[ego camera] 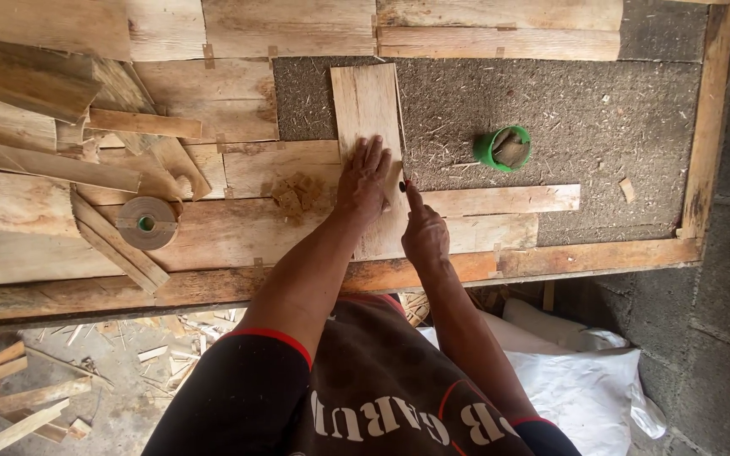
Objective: Fitting and adjusting small wood strips into a patterned surface using a utility knife.
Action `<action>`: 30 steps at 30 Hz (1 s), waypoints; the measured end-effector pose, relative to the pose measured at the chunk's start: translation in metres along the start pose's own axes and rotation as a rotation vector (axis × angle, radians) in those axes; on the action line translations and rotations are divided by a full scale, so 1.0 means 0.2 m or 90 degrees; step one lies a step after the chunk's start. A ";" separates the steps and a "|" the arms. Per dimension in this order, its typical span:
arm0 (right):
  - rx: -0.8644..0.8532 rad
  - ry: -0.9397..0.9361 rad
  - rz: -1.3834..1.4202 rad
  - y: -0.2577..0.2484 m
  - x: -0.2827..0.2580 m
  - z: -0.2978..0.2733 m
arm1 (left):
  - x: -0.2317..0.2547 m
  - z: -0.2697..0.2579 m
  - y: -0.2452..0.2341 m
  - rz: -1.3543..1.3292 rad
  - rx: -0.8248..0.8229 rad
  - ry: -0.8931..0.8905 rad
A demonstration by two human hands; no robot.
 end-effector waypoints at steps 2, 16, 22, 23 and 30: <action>0.028 -0.025 0.023 0.04 0.06 -0.02 | -0.02 0.03 0.08 0.012 0.028 0.003; 0.272 -0.072 0.094 -0.01 0.07 0.34 | 0.01 -0.02 -0.02 0.075 0.033 0.001; 0.151 0.077 0.099 -0.09 -0.01 0.60 | 0.01 -0.03 -0.02 0.002 0.013 0.005; 0.147 0.082 0.080 -0.06 0.01 0.63 | 0.01 -0.04 -0.02 0.002 0.016 0.006; 0.078 0.090 -0.008 -0.08 0.01 0.69 | 0.02 -0.03 -0.05 0.000 -0.016 -0.001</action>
Point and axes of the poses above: each hand's wrist, its own z-axis towards the middle knuckle, its own y-axis out of the palm, x = y × z, the point moved 3 cm from there along z, towards the middle knuckle, and after that the axes turned 8 degrees about -x, right-handed, at the moved point
